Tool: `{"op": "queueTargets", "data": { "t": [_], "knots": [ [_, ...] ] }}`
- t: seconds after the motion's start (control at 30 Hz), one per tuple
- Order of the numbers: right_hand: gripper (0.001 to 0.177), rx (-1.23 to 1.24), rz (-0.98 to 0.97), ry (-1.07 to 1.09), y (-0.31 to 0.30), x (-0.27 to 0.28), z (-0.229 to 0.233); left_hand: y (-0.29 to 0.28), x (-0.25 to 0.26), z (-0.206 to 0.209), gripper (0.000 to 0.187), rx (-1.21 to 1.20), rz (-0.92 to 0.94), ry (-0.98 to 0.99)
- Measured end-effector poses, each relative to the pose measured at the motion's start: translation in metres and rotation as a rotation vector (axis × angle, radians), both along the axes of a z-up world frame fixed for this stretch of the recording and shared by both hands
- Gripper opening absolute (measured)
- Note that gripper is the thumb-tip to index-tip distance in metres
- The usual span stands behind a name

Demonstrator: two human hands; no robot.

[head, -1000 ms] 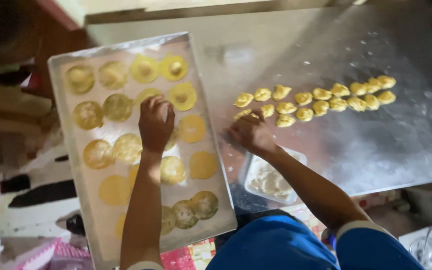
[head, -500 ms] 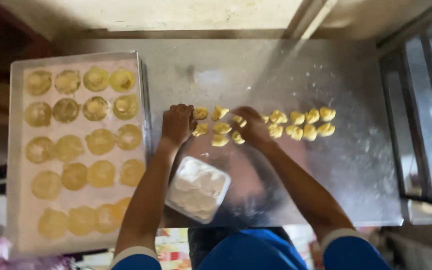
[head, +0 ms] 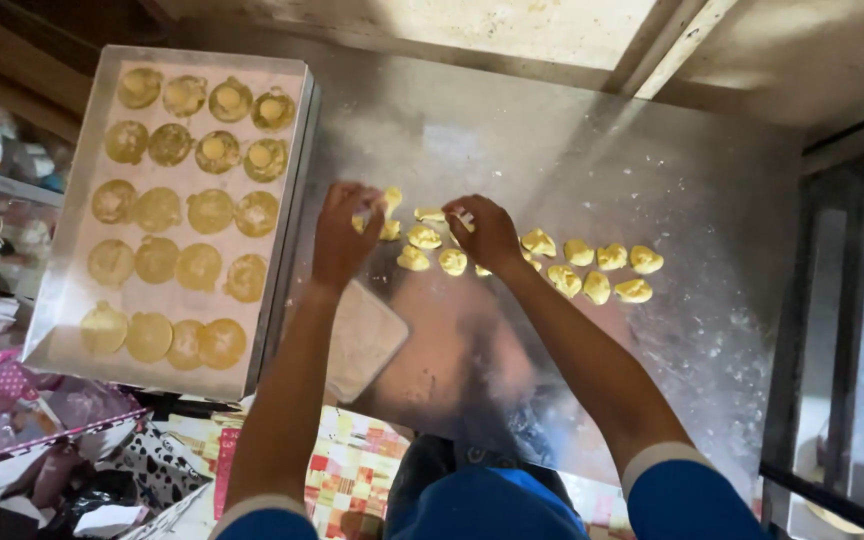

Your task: The person repeatedly rolls small dough pieces into balls on a stainless steel countertop, then places them into a baking tray. The process is continuous and methodical, with the person handling the dough by hand.

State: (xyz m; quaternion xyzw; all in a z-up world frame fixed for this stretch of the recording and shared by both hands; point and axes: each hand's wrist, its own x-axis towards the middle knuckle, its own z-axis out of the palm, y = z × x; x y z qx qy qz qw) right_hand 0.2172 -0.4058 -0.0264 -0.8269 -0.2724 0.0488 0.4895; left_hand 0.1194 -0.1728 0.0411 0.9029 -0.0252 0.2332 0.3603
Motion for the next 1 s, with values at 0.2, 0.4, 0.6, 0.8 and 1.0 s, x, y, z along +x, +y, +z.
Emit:
{"op": "queueTargets", "data": {
  "t": [0.2,0.4,0.6,0.8,1.0],
  "knots": [
    [0.017,0.336,-0.198,-0.019,-0.056,-0.063,0.024,-0.089,-0.124,0.029,0.022,-0.199,0.03,0.095],
    [0.016,0.293,-0.45,0.118,-0.165,-0.205,0.063,-0.139,-0.213,-0.041,0.03,-0.469,-0.111,0.306],
    [0.013,-0.016,-0.681,-0.007,-0.239,-0.314,-0.004,-0.136,-0.245,-0.101,0.031,-0.062,-0.234,0.123],
    [0.045,-0.411,-0.487,-0.41,-0.206,-0.302,-0.04,-0.183,-0.203,-0.105,0.018,0.282,-0.445,-0.452],
    [0.049,-0.952,-0.417,-0.981,-0.231,-0.259,-0.048,-0.146,-0.185,-0.187,0.049,0.607,-0.183,-0.169]
  ]
}}
